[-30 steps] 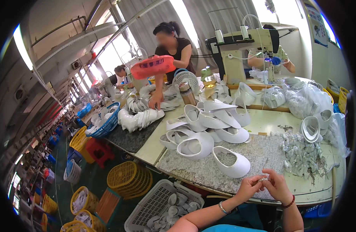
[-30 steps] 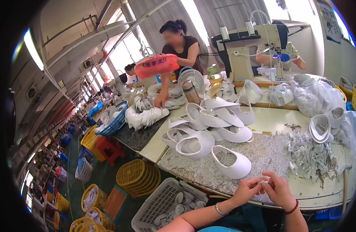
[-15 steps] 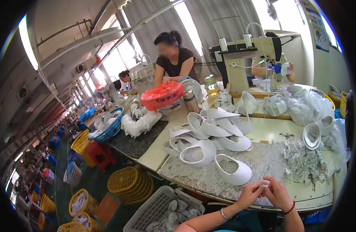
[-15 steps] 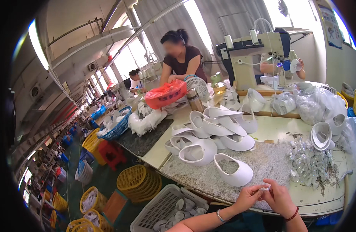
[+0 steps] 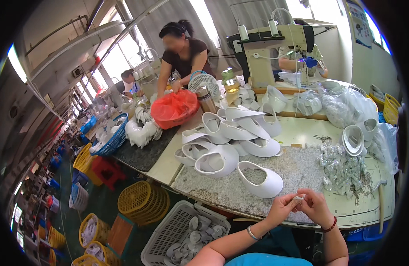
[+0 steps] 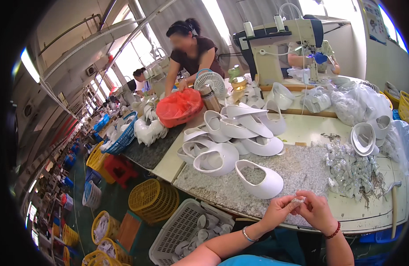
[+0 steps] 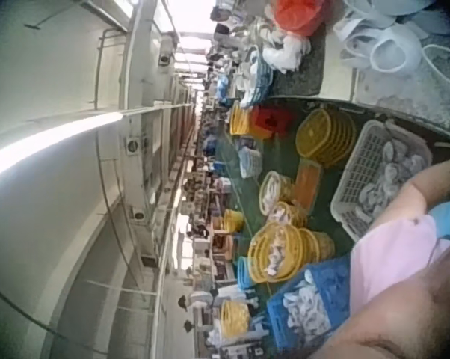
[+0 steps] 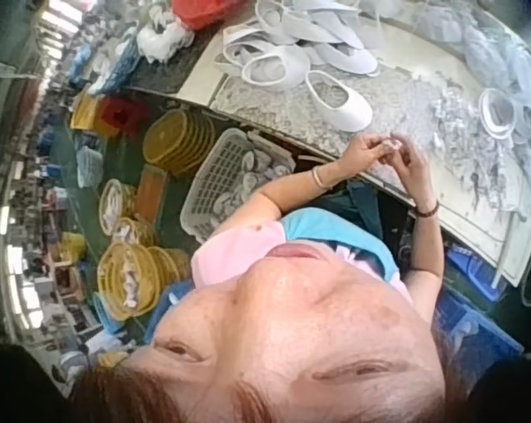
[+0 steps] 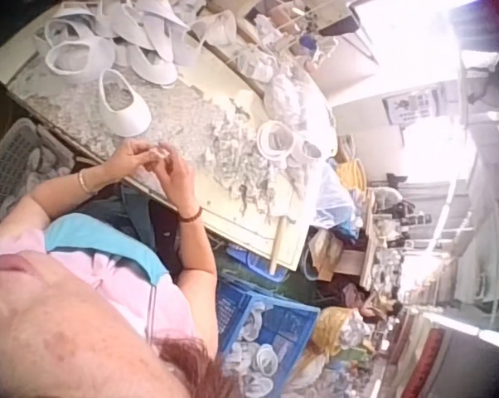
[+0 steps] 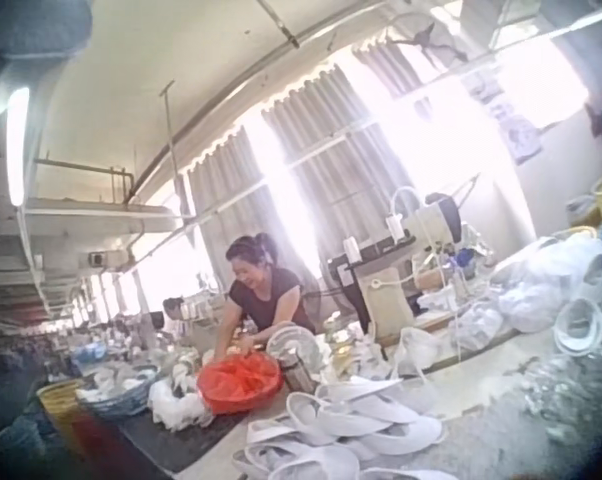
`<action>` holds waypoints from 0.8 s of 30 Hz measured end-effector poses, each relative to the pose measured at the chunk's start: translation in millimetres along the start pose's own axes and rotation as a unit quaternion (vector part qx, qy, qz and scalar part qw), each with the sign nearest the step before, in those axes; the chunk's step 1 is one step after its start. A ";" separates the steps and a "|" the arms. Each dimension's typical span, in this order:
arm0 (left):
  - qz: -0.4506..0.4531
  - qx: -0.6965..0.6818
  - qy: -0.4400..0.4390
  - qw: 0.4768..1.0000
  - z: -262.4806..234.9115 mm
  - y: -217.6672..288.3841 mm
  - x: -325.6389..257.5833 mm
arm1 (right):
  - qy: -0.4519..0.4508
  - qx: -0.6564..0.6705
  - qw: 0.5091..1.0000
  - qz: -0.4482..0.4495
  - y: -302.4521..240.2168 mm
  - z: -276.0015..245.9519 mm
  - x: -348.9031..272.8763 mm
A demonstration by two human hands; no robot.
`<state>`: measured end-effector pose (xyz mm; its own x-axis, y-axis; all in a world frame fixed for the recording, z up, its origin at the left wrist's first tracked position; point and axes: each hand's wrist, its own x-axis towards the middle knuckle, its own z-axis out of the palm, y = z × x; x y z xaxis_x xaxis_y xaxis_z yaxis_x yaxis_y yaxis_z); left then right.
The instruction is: The person shapes shoe uppers by hand, inserts padding material into the heel sections, and hammers the components on a workbench.
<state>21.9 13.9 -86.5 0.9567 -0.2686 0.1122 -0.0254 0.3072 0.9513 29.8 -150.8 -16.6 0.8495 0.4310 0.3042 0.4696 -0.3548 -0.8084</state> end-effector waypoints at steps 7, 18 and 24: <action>0.010 -0.028 -0.004 1.000 2.6 -0.6 -0.7 | -0.008 0.041 0.999 0.014 2.5 -3.4 -1.0; 0.046 0.158 0.011 0.986 -0.4 17.4 -4.3 | 0.015 -0.029 0.999 -0.030 -7.0 -6.1 -6.8; 0.043 0.079 0.030 0.996 11.9 16.2 -9.8 | 0.046 -0.034 0.997 -0.054 -6.2 -1.9 -8.2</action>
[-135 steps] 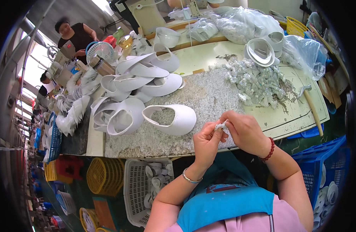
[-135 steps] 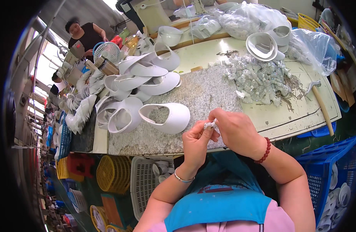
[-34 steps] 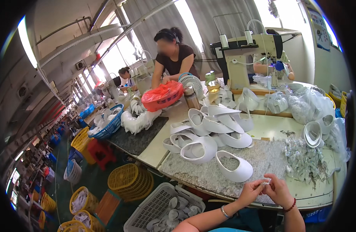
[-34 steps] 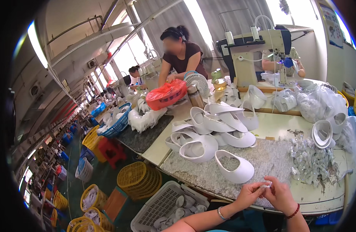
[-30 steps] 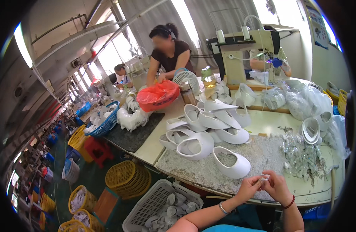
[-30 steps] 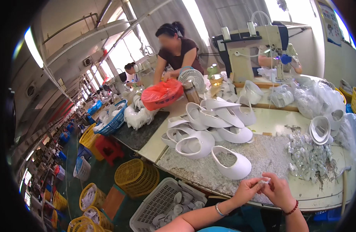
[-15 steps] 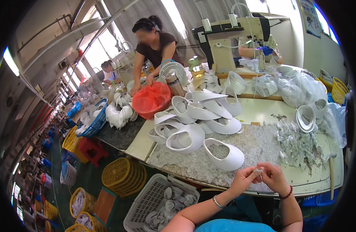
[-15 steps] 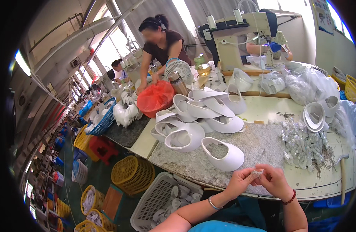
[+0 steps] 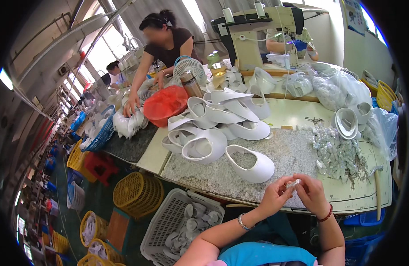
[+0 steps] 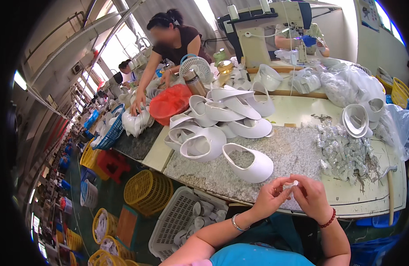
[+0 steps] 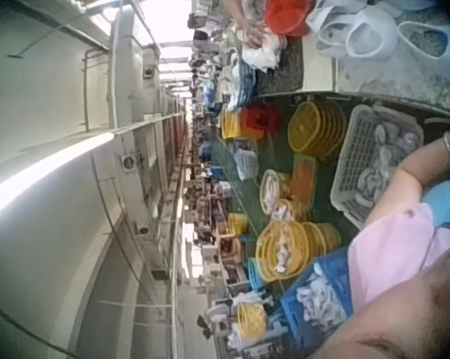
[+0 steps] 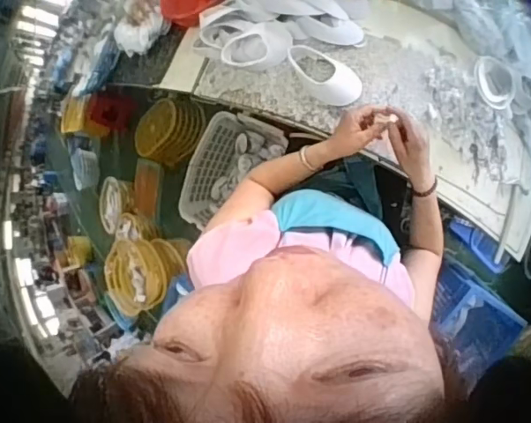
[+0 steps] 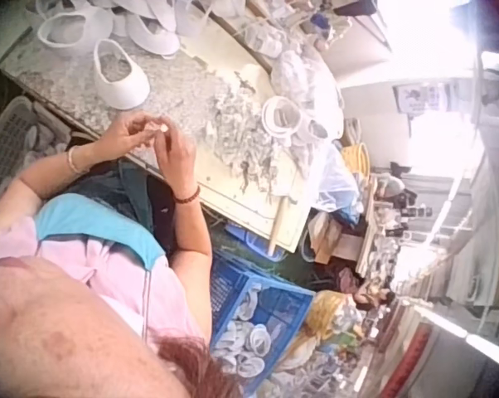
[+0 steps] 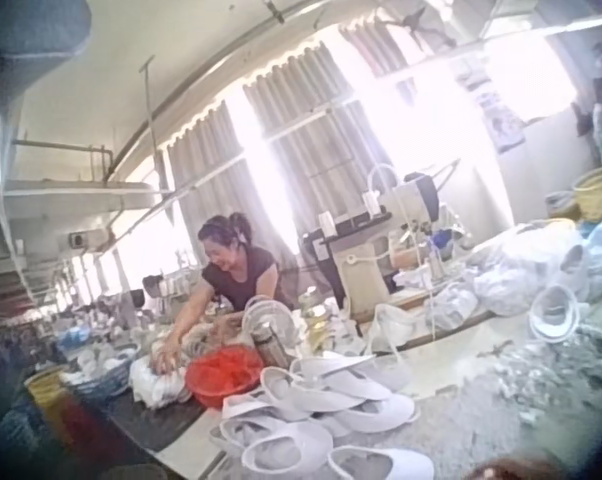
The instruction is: The person shapes shoe uppers by hand, inserts padding material into the heel sections, and hammers the components on a workbench.
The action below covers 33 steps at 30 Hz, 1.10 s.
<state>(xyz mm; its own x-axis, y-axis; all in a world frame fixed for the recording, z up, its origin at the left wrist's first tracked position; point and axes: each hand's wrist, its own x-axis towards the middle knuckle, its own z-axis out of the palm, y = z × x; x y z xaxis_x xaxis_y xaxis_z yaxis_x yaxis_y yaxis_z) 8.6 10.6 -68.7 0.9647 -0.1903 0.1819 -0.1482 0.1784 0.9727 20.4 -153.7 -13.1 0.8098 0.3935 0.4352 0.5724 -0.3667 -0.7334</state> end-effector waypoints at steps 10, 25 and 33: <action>-0.029 -0.110 0.006 0.993 4.1 0.7 -0.7 | 0.079 -0.029 0.996 -0.040 9.5 8.2 -8.3; 0.140 0.129 0.054 0.980 0.2 12.3 -9.3 | 0.115 0.076 0.989 0.062 26.3 20.2 -31.0; 0.115 0.095 0.073 0.986 -0.9 6.6 -12.9 | 0.076 -0.033 0.996 -0.037 1.5 23.9 -15.7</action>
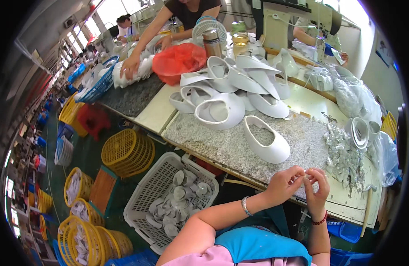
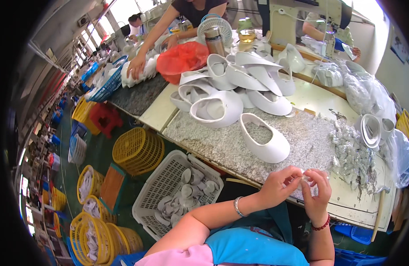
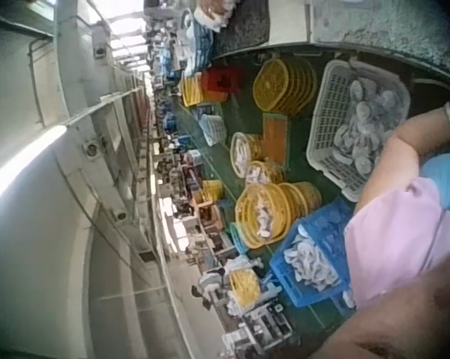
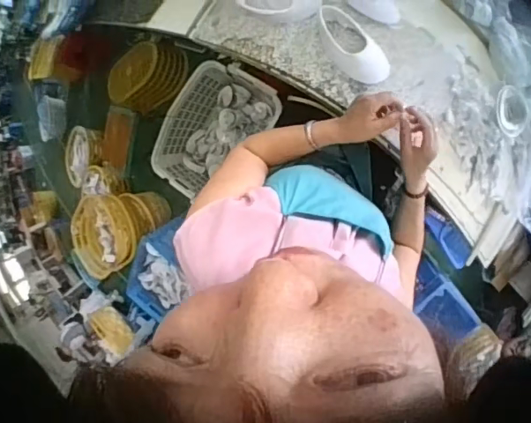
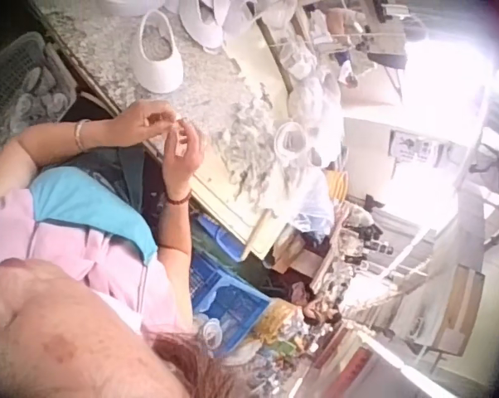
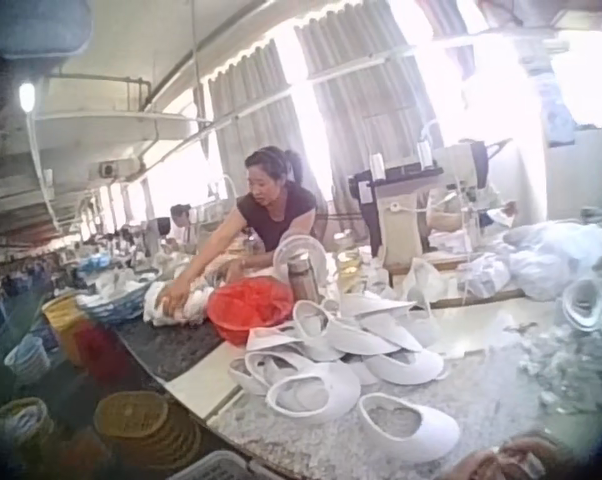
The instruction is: The person shapes shoe uppers by hand, inserts padding material into the heel sections, and hammers the components on a workbench.
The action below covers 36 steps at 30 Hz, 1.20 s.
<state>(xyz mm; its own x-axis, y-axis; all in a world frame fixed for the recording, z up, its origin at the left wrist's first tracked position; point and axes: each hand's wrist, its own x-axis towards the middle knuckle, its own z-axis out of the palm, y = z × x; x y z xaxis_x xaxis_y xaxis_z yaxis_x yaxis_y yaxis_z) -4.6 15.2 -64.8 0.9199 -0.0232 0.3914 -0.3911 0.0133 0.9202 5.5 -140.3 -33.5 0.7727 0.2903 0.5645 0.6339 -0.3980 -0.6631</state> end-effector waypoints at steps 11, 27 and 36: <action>-0.053 -0.091 -0.031 0.994 -3.1 -11.5 -0.8 | -0.057 -0.125 0.990 -0.015 -8.0 -0.1 11.7; -0.082 -0.055 -0.065 0.993 -2.8 -3.2 6.1 | -0.013 -0.095 0.994 -0.047 8.9 -4.0 2.6; -0.086 -0.072 -0.061 0.992 4.7 -11.5 -3.3 | -0.022 -0.134 0.985 -0.105 14.1 -8.5 -0.7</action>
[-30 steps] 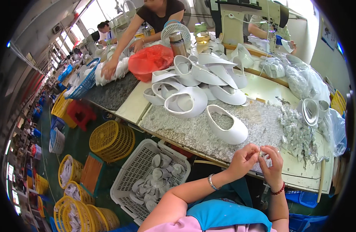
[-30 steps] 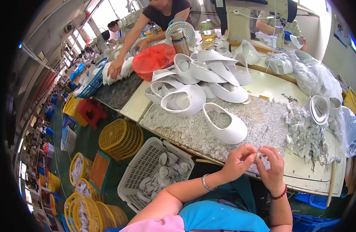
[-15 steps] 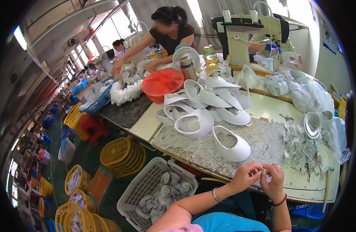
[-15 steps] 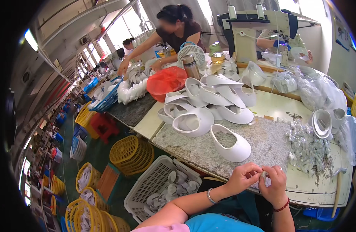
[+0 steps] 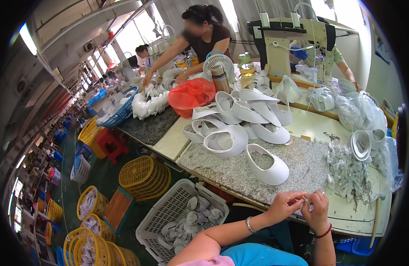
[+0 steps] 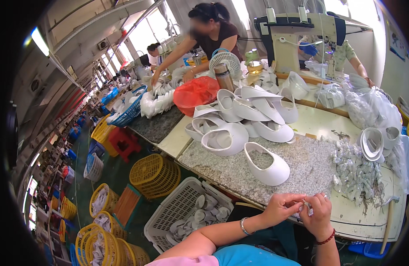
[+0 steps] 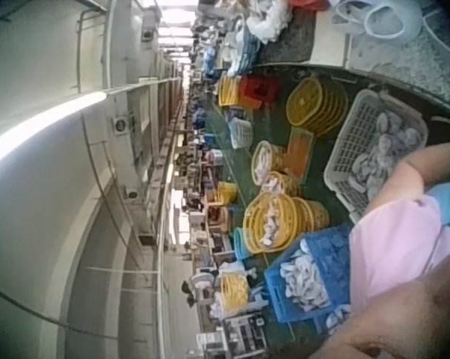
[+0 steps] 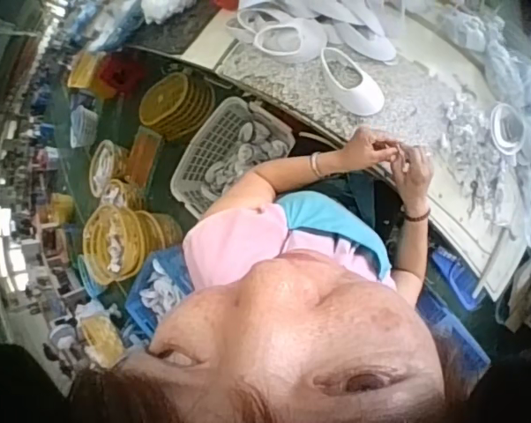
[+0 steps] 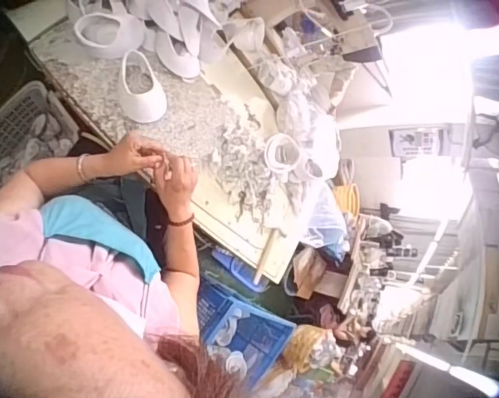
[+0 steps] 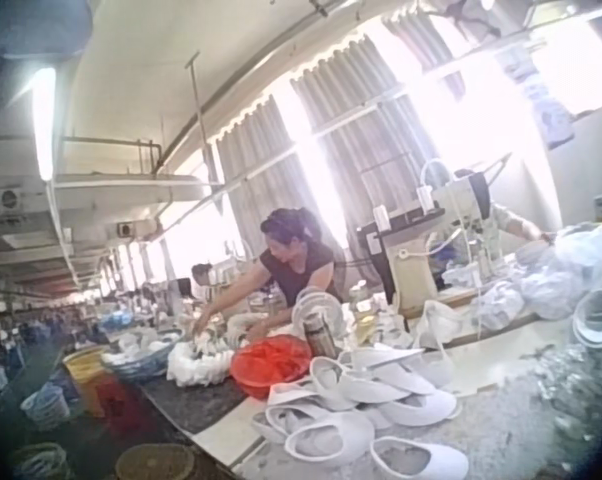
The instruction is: The person shapes shoe uppers by hand, inserts padding material into the heel sections, and hammers the components on a workbench.
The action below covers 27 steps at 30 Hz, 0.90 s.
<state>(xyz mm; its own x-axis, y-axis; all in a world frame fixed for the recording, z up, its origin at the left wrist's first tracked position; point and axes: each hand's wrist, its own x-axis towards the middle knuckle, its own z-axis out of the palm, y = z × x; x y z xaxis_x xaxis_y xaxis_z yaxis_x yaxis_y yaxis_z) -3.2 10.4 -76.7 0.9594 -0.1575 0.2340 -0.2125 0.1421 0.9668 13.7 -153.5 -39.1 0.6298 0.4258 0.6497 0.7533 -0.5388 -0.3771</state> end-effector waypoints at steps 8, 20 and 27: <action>-0.087 -0.080 -0.047 0.992 4.8 -9.3 3.9 | -0.018 0.020 0.999 0.036 9.4 -9.3 -17.6; 0.281 0.576 0.070 0.765 -60.1 47.3 40.4 | 0.085 0.060 0.991 0.084 21.0 -1.1 -5.9; 0.030 0.640 -0.037 0.767 -71.1 58.5 41.5 | 0.085 0.115 0.981 0.128 13.0 -1.3 -13.1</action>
<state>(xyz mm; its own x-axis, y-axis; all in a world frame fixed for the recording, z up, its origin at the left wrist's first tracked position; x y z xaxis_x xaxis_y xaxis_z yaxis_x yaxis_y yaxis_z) 37.3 81.7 -17.7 0.9377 -0.2505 0.2409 -0.3094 -0.9172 0.2509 15.0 -167.1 -51.7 0.7780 0.1600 0.6075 0.6097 -0.4257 -0.6686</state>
